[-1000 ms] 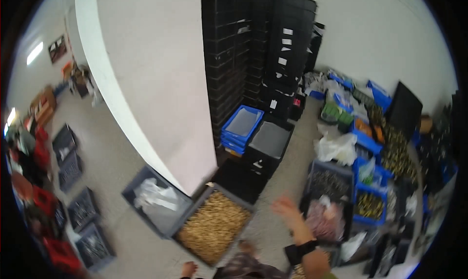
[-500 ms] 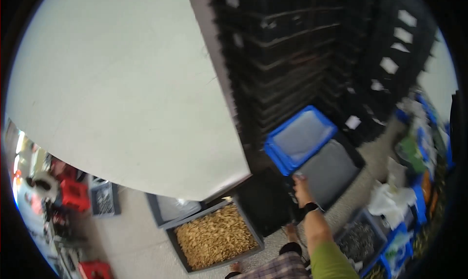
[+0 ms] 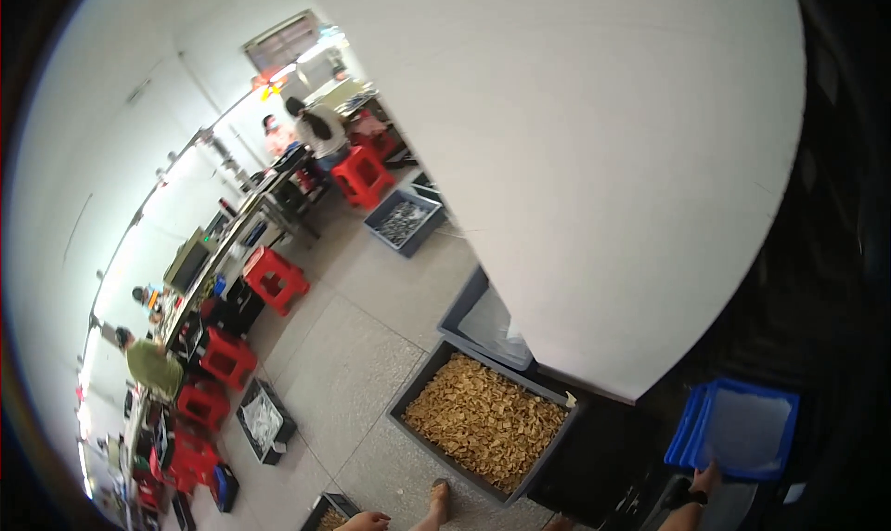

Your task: Assembling small blue and white plastic components, sorting them into trays, and moving trays to a central station.

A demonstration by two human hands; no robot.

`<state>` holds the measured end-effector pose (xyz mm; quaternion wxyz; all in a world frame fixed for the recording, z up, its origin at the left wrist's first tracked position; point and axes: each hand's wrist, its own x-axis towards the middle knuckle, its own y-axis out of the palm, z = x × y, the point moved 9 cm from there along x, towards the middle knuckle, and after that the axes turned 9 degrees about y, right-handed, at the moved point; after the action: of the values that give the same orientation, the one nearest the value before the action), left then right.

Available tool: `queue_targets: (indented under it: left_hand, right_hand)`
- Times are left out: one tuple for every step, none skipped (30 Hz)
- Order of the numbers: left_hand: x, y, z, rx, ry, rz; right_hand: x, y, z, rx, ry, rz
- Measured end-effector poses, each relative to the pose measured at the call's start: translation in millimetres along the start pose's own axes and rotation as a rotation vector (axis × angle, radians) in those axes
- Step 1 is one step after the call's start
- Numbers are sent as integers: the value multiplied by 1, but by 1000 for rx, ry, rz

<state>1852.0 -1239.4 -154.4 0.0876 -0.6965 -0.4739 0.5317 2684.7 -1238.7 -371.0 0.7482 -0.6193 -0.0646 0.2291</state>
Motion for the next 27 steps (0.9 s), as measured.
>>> queue_targets:
  left_hand:
    - [12,8,1,-24,58,28]
    - [11,6,2,-41,58,10]
    - [22,11,-13,-27,98,34]
    - [11,10,-11,-11,92,26]
    - [7,12,6,-81,57,60]
    - [0,11,20,-107,53,45]
    - [-2,4,33,-63,72,-3]
    - [-4,-4,48,-21,91,-50]
    - [-5,-12,60,-43,114,-80]
    - [-5,-21,71,-67,137,-107]
    - [-9,-29,82,-158,151,-118]
    - [-7,-40,92,-191,161,-128]
    - [-2,-52,103,-187,145,-149]
    - [-1,-71,115,-178,128,-177]
    - [-2,-93,120,-199,149,-195]
    - [-4,-112,128,-234,156,-199]
    - [-7,-136,136,-278,173,-250]
    - [-5,-161,149,-315,189,-311]
    - [15,-144,198,-401,146,-111]
    - [18,-170,198,-424,163,-114]
    - [11,-202,197,-421,139,-109]
    - [4,-224,201,-417,111,-105]
    - [-1,-232,217,-431,121,-148]
    - [3,-243,231,-440,133,-191]
    - [1,-252,238,-462,156,-198]
    - [-2,-268,237,-486,179,-203]
    - [-5,-284,233,-532,187,-180]
  right_hand:
    - [28,14,-46,8,12,-48]
    - [41,27,-63,247,72,17]
    - [66,21,-105,234,69,-31]
    - [71,9,-108,856,102,69]
    - [52,7,-101,848,71,74]
    - [34,7,-87,741,37,117]
    - [15,9,-73,645,6,148]
    - [-7,8,-60,546,-24,170]
    - [-29,6,-43,451,-50,182]
    - [-52,4,-27,354,-74,190]
    - [-80,-2,-17,244,-100,198]
    - [-110,-9,-8,129,-123,202]
    - [-141,-15,1,12,-143,204]
    - [-179,-22,15,-98,-161,205]
    - [-216,-29,26,-210,-170,200]
    - [-253,-37,30,-332,-177,194]
    - [-290,-46,32,-455,-182,187]
    - [-335,-55,47,-568,-187,182]
    - [-356,-48,101,-575,-208,159]
    - [-388,-48,159,-428,-195,206]
    - [-419,-46,212,-290,-191,264]
    - [-455,-48,263,-154,-189,326]
    - [-496,-52,307,-35,-197,404]
    - [-532,-50,349,87,-199,483]
    - [-570,-50,389,204,-198,567]
    - [-605,-49,427,316,-192,651]
    - [-637,-43,469,429,-188,744]
